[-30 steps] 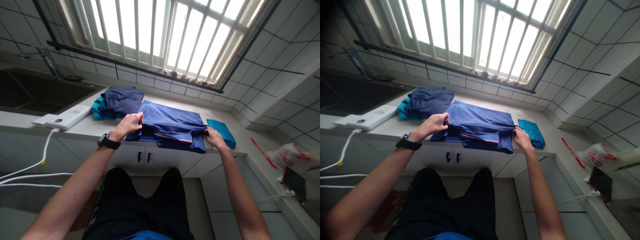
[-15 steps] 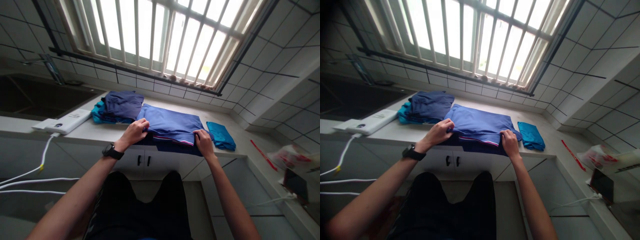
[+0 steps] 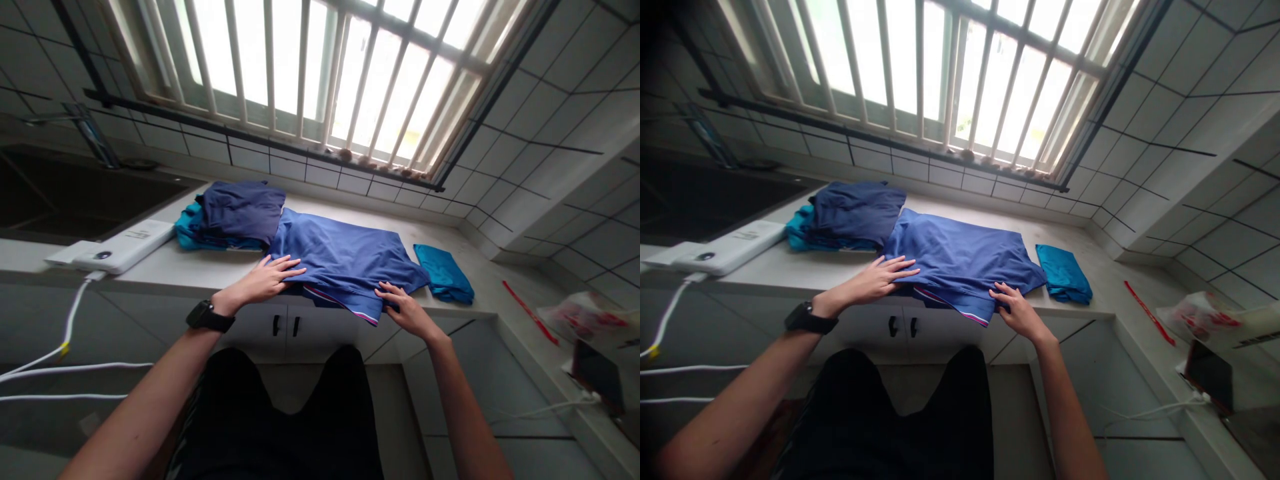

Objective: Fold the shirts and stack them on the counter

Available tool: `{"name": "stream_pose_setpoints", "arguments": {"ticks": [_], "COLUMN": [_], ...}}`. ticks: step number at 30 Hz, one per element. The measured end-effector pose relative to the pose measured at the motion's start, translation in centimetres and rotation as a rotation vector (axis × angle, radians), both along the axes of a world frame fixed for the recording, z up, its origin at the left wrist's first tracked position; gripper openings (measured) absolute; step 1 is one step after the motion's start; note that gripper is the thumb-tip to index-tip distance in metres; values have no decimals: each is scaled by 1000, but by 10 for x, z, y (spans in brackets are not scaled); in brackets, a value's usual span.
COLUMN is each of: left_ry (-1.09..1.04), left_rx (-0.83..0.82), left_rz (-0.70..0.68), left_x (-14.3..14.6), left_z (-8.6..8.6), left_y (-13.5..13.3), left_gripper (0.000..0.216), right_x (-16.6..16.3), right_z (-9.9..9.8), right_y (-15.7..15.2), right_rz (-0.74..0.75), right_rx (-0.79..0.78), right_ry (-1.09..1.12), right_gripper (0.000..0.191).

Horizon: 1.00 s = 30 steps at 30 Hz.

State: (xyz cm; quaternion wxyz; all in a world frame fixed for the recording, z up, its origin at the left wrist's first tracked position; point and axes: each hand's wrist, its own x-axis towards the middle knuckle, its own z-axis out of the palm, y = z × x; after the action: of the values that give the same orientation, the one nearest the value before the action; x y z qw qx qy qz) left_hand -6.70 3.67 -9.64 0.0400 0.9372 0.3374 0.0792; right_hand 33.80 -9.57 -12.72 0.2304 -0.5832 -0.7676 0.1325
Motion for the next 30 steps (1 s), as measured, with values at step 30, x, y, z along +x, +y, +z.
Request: {"name": "stream_pose_setpoints", "arguments": {"ticks": [30], "left_ry": [-80], "left_rx": [187], "left_rz": [410], "left_x": [32], "left_z": [17], "left_y": [-26], "left_gripper": [40], "right_x": [57], "right_z": [53], "right_y": [35], "right_rz": [-994], "right_rx": [-178], "right_ry": [-209], "right_gripper": [42]}}
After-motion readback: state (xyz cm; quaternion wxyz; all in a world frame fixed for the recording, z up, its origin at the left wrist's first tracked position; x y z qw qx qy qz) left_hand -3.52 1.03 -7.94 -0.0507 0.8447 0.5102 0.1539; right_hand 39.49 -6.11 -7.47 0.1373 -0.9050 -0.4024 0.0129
